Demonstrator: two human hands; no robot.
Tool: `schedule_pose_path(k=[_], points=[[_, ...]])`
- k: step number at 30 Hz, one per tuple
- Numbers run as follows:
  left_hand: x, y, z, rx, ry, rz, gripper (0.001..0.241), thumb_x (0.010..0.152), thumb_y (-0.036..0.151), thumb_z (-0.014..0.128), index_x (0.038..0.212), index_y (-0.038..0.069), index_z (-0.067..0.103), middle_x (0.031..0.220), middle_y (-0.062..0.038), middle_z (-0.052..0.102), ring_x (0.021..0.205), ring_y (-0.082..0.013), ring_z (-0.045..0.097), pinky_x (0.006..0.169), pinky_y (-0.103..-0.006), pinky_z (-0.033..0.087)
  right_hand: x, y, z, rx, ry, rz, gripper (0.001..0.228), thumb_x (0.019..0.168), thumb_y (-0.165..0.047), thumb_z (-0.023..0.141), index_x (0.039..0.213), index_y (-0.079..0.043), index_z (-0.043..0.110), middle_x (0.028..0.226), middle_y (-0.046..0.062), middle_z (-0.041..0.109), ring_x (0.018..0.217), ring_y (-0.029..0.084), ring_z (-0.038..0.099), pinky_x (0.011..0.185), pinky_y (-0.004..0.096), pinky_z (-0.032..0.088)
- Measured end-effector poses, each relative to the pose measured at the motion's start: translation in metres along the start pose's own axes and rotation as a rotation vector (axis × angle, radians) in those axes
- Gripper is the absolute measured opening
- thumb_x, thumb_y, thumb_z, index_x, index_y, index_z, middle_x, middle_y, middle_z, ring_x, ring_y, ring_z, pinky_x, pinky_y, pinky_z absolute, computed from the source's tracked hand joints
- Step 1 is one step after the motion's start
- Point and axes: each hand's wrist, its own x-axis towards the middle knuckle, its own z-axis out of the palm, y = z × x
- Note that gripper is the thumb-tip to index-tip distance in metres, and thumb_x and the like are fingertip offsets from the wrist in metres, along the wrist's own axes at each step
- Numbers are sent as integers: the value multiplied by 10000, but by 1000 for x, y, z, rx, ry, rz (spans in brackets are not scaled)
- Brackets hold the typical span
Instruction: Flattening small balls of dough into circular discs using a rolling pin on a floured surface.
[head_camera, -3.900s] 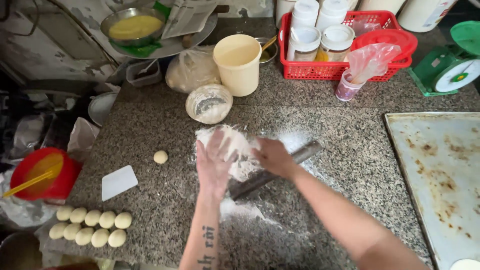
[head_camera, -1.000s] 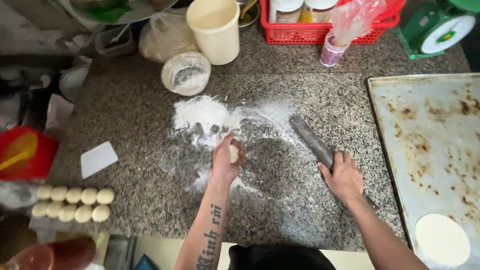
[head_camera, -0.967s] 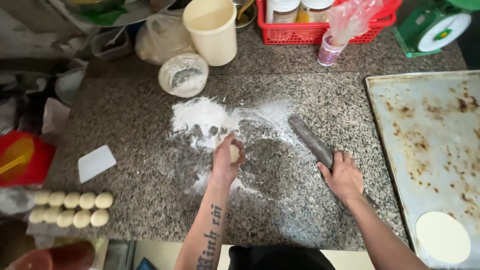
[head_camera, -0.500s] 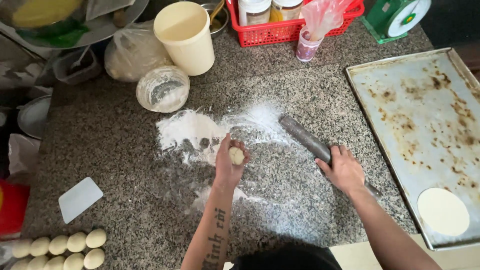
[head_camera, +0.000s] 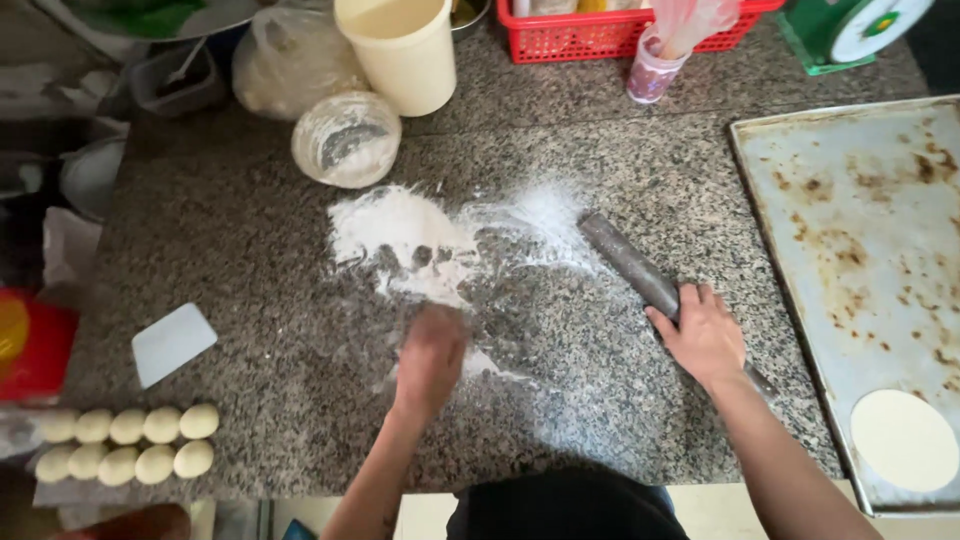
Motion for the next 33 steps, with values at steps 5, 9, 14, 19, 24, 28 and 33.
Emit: schedule_pose_path(k=[5,9,14,19,24,28,33], points=[[-18,-19,28,-62,107,-179,253,955,192,629,1173,75,682,1292,-209,558,1171,-443,556,950,-559,500,1,-1,-1,-12,1,-10,610,953,-614,556,1276,-98,584,1194,155,631,1199,376,652,962,524,569],[4,-11,105,28,259,-440,196,980,137,628,1081,-19,689,1227,-272,610,1265,-478,535,1094,-618,386,-4,-8,-13,22,3,-8,605,956,-590,567,1302,-94,579,1216,162,628,1211,383,642,965,536,566],[58,48,85,-176,-169,-120,314,1017,149,568,1317,55,584,1425,-152,498,1369,-372,485,1106,-555,465,-3,-1,-7,22,-9,6,608,951,-608,547,1296,-108,570,1223,150,617,1222,379,633,983,538,559],[90,65,97,-98,-69,-278,320,1027,207,570,1262,-2,628,1442,-197,455,1432,-443,351,1101,-607,416,-1,-2,-2,22,-9,26,588,947,-612,555,1260,-114,574,1236,140,613,1246,373,619,1001,539,546],[69,64,56,-567,-498,-192,558,1083,560,351,1314,136,631,1301,-110,586,1310,-347,537,1038,-555,533,2,1,0,36,-28,20,572,950,-587,551,1298,-131,555,1217,133,613,1255,367,613,1008,544,539],[76,41,54,-933,-115,-766,453,1112,355,409,778,139,626,649,-93,596,559,-191,559,692,-327,296,5,5,11,31,-11,14,558,949,-568,573,1284,-122,567,1181,139,626,1223,368,631,988,541,547],[84,39,64,-1571,6,-1251,491,1114,390,382,880,77,680,821,-151,758,733,-254,736,589,-354,605,5,7,14,28,12,7,561,940,-575,579,1268,-120,578,1168,132,628,1213,370,637,976,540,551]])
